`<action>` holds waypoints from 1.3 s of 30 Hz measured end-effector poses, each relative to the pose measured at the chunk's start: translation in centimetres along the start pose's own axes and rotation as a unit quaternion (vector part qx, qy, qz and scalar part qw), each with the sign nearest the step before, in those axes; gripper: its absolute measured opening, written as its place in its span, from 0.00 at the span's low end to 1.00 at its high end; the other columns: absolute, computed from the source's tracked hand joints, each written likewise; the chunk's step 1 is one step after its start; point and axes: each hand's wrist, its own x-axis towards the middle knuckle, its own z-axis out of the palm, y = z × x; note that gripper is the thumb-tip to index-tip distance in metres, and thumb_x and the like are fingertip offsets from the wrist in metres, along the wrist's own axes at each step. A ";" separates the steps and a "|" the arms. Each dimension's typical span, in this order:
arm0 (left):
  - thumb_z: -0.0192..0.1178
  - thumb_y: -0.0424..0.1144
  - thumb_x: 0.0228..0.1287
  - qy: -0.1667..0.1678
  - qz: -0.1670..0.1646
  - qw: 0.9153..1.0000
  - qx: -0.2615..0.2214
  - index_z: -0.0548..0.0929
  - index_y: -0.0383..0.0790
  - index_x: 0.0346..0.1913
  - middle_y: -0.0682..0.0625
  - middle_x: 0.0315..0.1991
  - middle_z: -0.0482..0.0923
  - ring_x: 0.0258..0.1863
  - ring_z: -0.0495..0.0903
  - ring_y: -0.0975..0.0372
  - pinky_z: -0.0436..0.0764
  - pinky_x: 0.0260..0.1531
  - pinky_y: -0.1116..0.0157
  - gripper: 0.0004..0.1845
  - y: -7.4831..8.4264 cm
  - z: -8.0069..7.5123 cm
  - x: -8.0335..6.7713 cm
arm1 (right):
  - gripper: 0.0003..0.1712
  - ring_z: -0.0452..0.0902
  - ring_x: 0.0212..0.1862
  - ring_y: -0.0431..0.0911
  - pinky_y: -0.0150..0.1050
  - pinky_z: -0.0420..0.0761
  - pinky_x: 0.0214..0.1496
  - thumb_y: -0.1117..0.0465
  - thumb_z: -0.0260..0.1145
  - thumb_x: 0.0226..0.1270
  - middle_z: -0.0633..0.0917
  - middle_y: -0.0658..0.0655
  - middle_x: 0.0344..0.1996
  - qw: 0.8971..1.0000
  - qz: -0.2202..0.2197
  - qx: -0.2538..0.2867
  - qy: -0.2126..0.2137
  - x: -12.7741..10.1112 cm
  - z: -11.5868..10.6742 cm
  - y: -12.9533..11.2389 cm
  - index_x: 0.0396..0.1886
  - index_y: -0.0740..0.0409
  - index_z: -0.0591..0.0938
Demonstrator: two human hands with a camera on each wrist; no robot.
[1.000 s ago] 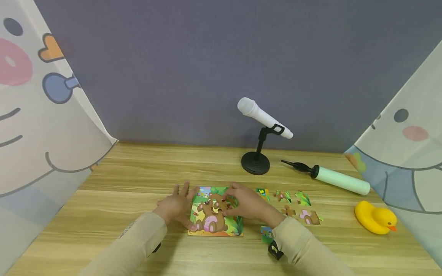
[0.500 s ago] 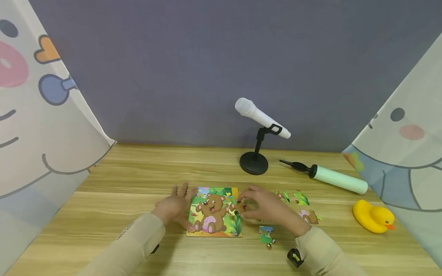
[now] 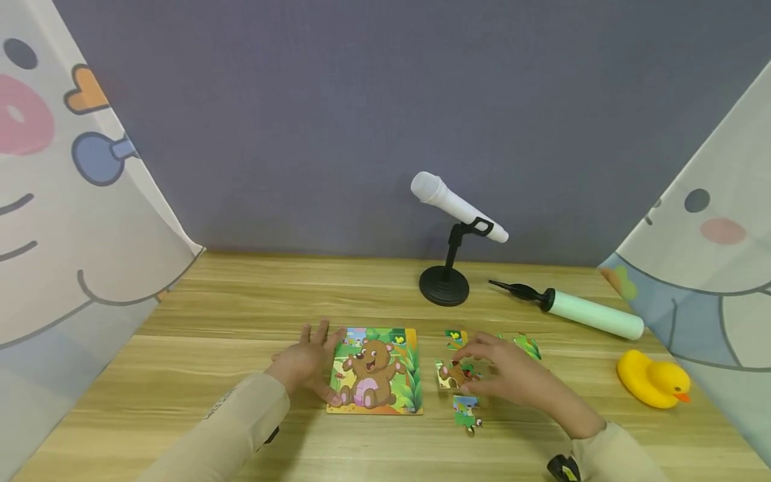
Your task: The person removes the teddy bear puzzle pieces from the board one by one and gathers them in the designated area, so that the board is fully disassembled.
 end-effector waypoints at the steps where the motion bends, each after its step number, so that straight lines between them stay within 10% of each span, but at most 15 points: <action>1: 0.80 0.55 0.39 0.001 0.001 1.000 0.001 0.49 0.41 0.81 0.30 0.80 0.39 0.76 0.41 0.30 0.65 0.45 0.19 0.68 0.0 0.0 0.0 | 0.22 0.73 0.31 0.40 0.34 0.75 0.33 0.46 0.75 0.64 0.81 0.49 0.46 1.000 -0.006 0.003 0.003 -0.4 -0.1 0.2 0.54 0.49 0.85; 27: 0.81 0.54 0.39 0.003 -0.004 1.000 0.001 0.50 0.41 0.81 0.31 0.80 0.39 0.77 0.41 0.31 0.65 0.47 0.19 0.68 0.2 -0.2 -0.2 | 0.23 0.77 0.45 0.33 0.35 0.82 0.42 0.47 0.80 0.55 0.83 0.43 0.46 0.999 -0.025 -0.027 0.036 -8.8 -0.2 5.4 0.50 0.43 0.86; 31: 0.81 0.55 0.40 0.004 -0.004 1.000 0.006 0.50 0.41 0.81 0.31 0.80 0.39 0.77 0.42 0.31 0.67 0.46 0.20 0.68 0.2 -0.2 -0.2 | 0.23 0.80 0.53 0.45 0.37 0.84 0.48 0.44 0.79 0.55 0.83 0.44 0.48 0.999 0.005 -0.039 0.021 -9.3 0.0 5.6 0.51 0.39 0.86; 39: 0.81 0.55 0.39 0.004 -0.002 1.000 0.006 0.50 0.41 0.81 0.30 0.80 0.40 0.76 0.43 0.31 0.67 0.46 0.20 0.68 0.1 -0.1 -0.1 | 0.21 0.67 0.59 0.84 0.74 0.72 0.51 0.45 0.79 0.55 0.84 0.51 0.50 0.999 0.029 -0.013 0.005 -9.4 0.3 5.5 0.49 0.38 0.85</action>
